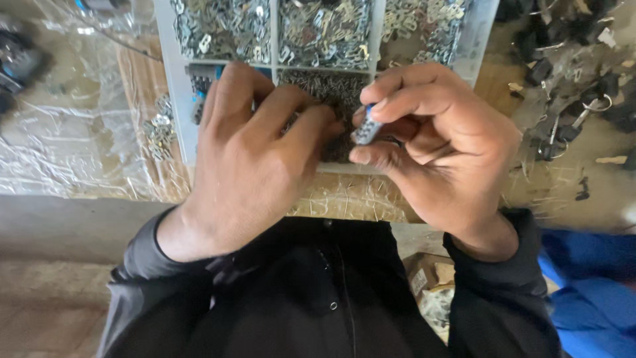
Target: The person sits at a workshop table and assembles lock cylinder cores by hand, picking small pins and springs from a compartment box and inserting them into a lock body held in the other hand, then placing finished cylinders with a pile of completed locks on the table.
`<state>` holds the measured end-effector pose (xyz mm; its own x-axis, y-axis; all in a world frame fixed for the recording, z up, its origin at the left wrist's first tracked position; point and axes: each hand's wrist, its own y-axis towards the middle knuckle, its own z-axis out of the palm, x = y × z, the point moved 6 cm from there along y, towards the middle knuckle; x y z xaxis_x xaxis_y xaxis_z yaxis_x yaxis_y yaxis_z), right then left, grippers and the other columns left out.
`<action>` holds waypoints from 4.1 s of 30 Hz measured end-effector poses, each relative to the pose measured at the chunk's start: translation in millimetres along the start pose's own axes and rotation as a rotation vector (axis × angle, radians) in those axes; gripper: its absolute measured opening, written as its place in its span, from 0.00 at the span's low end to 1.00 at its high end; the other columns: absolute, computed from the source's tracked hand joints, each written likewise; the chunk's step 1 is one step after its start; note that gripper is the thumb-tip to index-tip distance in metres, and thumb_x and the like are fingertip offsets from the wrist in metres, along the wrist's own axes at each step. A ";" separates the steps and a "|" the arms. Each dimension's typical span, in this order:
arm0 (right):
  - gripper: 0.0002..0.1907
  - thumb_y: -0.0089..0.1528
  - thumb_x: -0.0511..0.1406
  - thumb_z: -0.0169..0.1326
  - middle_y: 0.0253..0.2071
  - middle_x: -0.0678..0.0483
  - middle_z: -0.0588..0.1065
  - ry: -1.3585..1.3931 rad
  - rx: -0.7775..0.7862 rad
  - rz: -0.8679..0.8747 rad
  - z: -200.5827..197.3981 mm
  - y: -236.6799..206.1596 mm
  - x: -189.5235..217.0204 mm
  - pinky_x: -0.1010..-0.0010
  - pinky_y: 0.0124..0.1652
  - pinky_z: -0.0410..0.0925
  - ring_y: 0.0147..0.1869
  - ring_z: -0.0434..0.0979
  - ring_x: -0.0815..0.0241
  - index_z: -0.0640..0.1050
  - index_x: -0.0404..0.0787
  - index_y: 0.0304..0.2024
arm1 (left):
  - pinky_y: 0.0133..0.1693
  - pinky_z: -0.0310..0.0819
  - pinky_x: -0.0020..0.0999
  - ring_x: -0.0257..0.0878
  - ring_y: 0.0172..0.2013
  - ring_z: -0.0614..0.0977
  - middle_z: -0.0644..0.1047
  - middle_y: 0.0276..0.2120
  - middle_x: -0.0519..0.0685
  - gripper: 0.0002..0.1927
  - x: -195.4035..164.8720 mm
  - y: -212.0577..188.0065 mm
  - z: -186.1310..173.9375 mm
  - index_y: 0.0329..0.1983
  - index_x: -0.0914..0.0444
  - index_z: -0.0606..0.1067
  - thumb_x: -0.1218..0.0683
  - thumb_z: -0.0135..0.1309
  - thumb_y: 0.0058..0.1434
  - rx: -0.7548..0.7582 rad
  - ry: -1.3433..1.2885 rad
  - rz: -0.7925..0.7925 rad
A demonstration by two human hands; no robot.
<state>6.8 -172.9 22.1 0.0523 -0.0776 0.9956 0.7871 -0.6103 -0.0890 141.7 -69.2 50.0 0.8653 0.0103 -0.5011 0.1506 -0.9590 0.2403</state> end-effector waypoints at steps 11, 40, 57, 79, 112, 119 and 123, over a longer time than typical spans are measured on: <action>0.14 0.65 0.21 0.59 0.57 0.38 0.73 -0.165 0.009 -0.078 -1.6 -0.5 10.4 0.74 0.51 0.82 0.56 0.81 0.58 0.72 0.25 0.52 | 0.39 0.65 0.37 0.38 0.35 0.76 0.83 0.41 0.49 0.11 5.0 -0.1 -4.9 0.43 0.66 0.80 0.69 0.67 0.61 -0.114 -0.469 0.004; 0.14 0.63 0.19 0.62 0.54 0.39 0.72 -0.198 -0.002 -0.124 -5.2 -3.7 3.8 0.74 0.49 0.84 0.53 0.83 0.56 0.73 0.25 0.49 | 0.43 0.77 0.25 0.33 0.44 0.81 0.81 0.46 0.47 0.11 15.8 -7.6 5.8 0.50 0.65 0.77 0.66 0.68 0.70 -0.174 -0.631 -0.021; 0.17 0.63 0.23 0.64 0.57 0.40 0.73 -0.170 -0.055 -0.102 -7.8 -3.8 4.0 0.78 0.49 0.81 0.53 0.82 0.61 0.73 0.27 0.52 | 0.47 0.72 0.34 0.42 0.46 0.77 0.79 0.46 0.48 0.10 9.4 -1.9 -2.6 0.49 0.65 0.78 0.62 0.67 0.68 -0.123 -0.346 0.104; 0.11 0.59 0.21 0.62 0.50 0.40 0.76 -0.383 -0.015 -0.247 -2.2 -1.6 5.8 0.78 0.37 0.78 0.41 0.82 0.62 0.79 0.29 0.44 | 0.45 0.74 0.32 0.39 0.44 0.81 0.82 0.43 0.48 0.10 14.1 0.2 -4.4 0.47 0.64 0.80 0.60 0.70 0.68 -0.187 -0.475 0.065; 0.17 0.63 0.24 0.64 0.57 0.41 0.74 -0.152 -0.100 -0.073 -10.1 -4.3 2.2 0.76 0.49 0.82 0.54 0.82 0.60 0.74 0.28 0.52 | 0.49 0.66 0.35 0.42 0.46 0.73 0.78 0.48 0.44 0.07 11.9 -8.0 6.8 0.50 0.61 0.78 0.61 0.62 0.71 -0.145 -0.193 -0.021; 0.17 0.64 0.24 0.64 0.57 0.41 0.74 -0.171 -0.077 -0.100 -6.8 -1.0 6.6 0.75 0.50 0.82 0.53 0.82 0.60 0.73 0.27 0.53 | 0.42 0.60 0.46 0.46 0.39 0.74 0.80 0.36 0.45 0.08 -1.4 8.6 3.7 0.36 0.60 0.81 0.56 0.70 0.61 -0.072 0.071 0.005; 0.16 0.64 0.25 0.63 0.57 0.41 0.74 -0.170 -0.083 -0.081 -9.2 -0.8 4.2 0.76 0.48 0.82 0.53 0.82 0.61 0.74 0.27 0.52 | 0.43 0.60 0.38 0.40 0.38 0.71 0.81 0.43 0.44 0.06 11.4 2.3 2.7 0.44 0.62 0.80 0.61 0.66 0.67 -0.079 -0.330 -0.045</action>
<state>0.8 -180.0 26.1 0.0991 0.1044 0.9896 0.7403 -0.6723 -0.0032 150.6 -72.1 42.7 0.6577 -0.0523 -0.7514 0.2328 -0.9347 0.2688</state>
